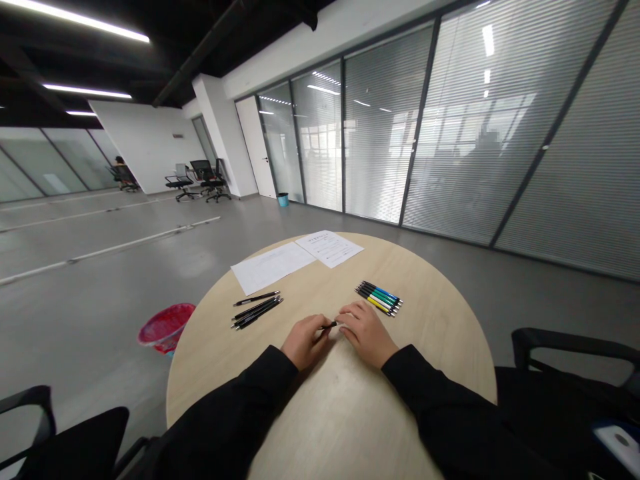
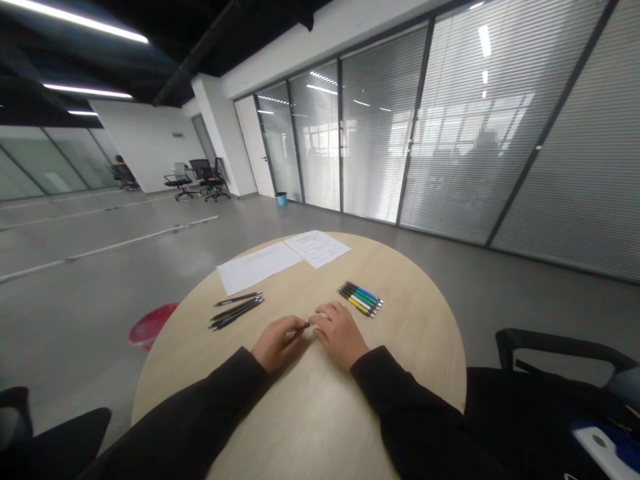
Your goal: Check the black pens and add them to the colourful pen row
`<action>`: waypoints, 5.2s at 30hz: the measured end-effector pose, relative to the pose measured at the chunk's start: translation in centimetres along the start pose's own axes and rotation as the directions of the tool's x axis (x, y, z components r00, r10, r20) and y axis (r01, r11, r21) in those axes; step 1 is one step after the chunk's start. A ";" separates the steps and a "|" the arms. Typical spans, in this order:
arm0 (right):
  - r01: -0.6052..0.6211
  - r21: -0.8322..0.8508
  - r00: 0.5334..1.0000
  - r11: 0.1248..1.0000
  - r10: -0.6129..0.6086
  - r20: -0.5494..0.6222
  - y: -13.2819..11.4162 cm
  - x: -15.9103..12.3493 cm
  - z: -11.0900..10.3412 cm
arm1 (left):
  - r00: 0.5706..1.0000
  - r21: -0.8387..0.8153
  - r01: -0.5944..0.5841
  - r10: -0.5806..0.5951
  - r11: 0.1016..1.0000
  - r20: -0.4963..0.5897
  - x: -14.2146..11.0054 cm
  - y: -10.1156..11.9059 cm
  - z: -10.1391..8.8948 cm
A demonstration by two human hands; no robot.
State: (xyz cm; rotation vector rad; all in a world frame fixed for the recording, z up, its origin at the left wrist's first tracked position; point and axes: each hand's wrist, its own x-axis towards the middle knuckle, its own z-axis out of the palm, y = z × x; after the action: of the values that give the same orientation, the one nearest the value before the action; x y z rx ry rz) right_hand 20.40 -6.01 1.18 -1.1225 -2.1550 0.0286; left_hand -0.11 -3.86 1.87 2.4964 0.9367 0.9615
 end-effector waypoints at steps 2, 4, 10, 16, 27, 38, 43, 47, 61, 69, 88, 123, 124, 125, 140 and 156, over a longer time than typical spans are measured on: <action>-0.007 -0.011 1.000 1.000 0.007 0.026 0.0 0.1 0.0 | 0.999 0.004 0.015 -0.015 1.000 0.029 0.1 0.1 -0.2; -0.012 -0.022 0.999 1.000 0.013 0.041 0.0 0.2 0.1 | 0.999 0.013 0.042 -0.042 0.999 0.024 0.2 0.1 -0.2; -0.022 -0.042 0.998 0.999 0.024 0.054 0.4 0.2 0.0 | 0.997 0.010 0.072 -0.071 0.997 -0.036 0.6 -0.6 -0.5; -0.077 0.006 0.996 0.997 0.076 0.042 1.3 0.1 -0.4 | 0.990 -0.032 0.124 -0.126 0.992 -0.056 0.7 -1.5 -0.9; -0.104 0.096 0.995 0.990 0.104 -0.003 2.7 0.0 -0.6 | 0.960 -0.091 0.273 -0.276 0.958 -0.033 1.0 -2.1 -1.8; -0.144 0.183 0.987 0.973 0.155 -0.049 3.9 -0.2 -0.4 | 0.936 -0.327 0.335 -0.353 0.884 0.005 0.9 -3.7 -2.3; -0.155 0.200 0.982 0.968 0.172 -0.072 4.0 -0.3 -0.6 | 0.925 -0.406 0.348 -0.381 0.845 0.000 0.7 -4.3 -2.2; -0.140 0.212 0.982 0.967 0.164 -0.097 4.3 -0.3 -0.4 | 0.921 -0.442 0.349 -0.390 0.826 -0.002 0.7 -4.6 -2.1; -0.203 0.303 0.960 0.931 0.250 -0.124 4.1 -0.4 -0.1 | 0.915 -0.531 0.354 -0.402 0.770 0.027 0.8 -4.6 -2.6; -0.241 0.368 0.946 0.898 0.302 -0.119 4.3 -0.6 0.5 | 0.918 -0.539 0.344 -0.397 0.769 0.020 0.7 -4.9 -2.5; -0.340 0.447 0.899 0.827 0.425 -0.103 4.6 -0.6 0.8 | 0.907 -0.543 0.365 -0.421 0.757 0.023 0.7 -4.5 -2.6; -0.355 0.417 0.894 0.837 0.434 -0.108 4.3 -0.7 0.2 | 0.911 -0.530 0.355 -0.413 0.770 0.011 0.8 -4.0 -2.9; -0.355 0.416 0.895 0.837 0.433 -0.108 4.3 -0.7 0.2 | 0.911 -0.527 0.355 -0.412 0.772 0.010 0.8 -4.0 -2.9; -0.356 0.417 0.895 0.836 0.433 -0.106 4.3 -0.7 0.2 | 0.911 -0.524 0.355 -0.412 0.774 0.009 0.7 -4.0 -2.9; -0.350 0.391 0.906 0.851 0.414 -0.089 3.8 -0.6 -0.4 | 0.920 -0.517 0.338 -0.392 0.787 0.005 0.7 -4.5 -2.8; -0.357 0.386 0.908 0.851 0.413 -0.068 3.9 -0.6 -0.4 | 0.912 -0.546 0.350 -0.410 0.761 0.014 0.7 -4.5 -2.8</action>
State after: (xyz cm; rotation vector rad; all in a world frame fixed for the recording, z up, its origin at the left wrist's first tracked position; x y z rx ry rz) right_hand 23.64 -4.15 -0.12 -1.2681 -1.6696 0.4955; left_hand -3.77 0.05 2.06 1.7123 0.9869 1.0458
